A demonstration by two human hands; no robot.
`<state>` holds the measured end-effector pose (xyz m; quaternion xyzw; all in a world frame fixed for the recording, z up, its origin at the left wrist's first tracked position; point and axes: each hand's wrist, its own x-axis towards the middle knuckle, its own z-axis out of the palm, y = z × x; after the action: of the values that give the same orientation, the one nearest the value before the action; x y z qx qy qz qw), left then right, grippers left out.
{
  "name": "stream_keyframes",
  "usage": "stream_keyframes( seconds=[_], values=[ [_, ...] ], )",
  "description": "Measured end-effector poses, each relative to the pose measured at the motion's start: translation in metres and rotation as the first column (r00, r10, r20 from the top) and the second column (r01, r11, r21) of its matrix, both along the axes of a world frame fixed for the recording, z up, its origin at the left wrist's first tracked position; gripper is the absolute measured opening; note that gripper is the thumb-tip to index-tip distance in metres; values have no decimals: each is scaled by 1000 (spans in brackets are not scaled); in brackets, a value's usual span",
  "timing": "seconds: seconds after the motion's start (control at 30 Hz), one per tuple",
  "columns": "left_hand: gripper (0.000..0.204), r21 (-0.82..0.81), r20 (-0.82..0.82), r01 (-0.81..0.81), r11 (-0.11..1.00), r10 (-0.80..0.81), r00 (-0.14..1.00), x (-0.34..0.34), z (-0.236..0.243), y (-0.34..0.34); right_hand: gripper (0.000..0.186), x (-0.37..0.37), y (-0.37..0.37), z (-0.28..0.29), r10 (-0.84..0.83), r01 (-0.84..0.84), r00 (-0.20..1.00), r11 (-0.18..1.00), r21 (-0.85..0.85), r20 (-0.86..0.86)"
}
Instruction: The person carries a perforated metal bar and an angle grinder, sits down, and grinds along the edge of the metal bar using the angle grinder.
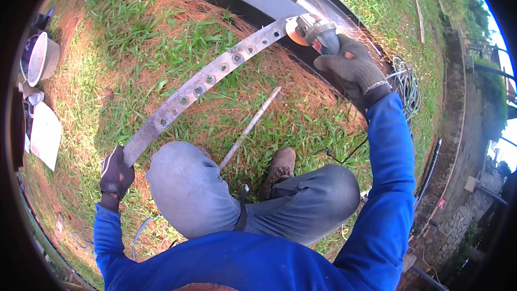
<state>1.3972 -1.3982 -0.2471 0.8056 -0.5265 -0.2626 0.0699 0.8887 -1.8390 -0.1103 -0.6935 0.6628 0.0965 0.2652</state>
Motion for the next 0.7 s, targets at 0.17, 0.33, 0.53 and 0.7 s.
stream_keyframes(
  seconds=[0.17,0.33,0.53,0.7],
  values=[
    [23,-9,9,13,1000,-13,1000,3,1,-2,83,-11,-3,-5,5,-4,1000,999,-45,20],
    [23,-83,102,87,993,-79,992,9,15,-8,83,3,0,15,95,-97,993,995,-28,-63],
    [28,83,127,58,995,-68,990,47,63,-23,79,-54,-13,16,163,-150,971,985,-87,172],
    [30,13,220,-1,1000,-2,976,24,86,-28,75,-65,-19,35,300,-264,918,951,-163,258]
  ],
)
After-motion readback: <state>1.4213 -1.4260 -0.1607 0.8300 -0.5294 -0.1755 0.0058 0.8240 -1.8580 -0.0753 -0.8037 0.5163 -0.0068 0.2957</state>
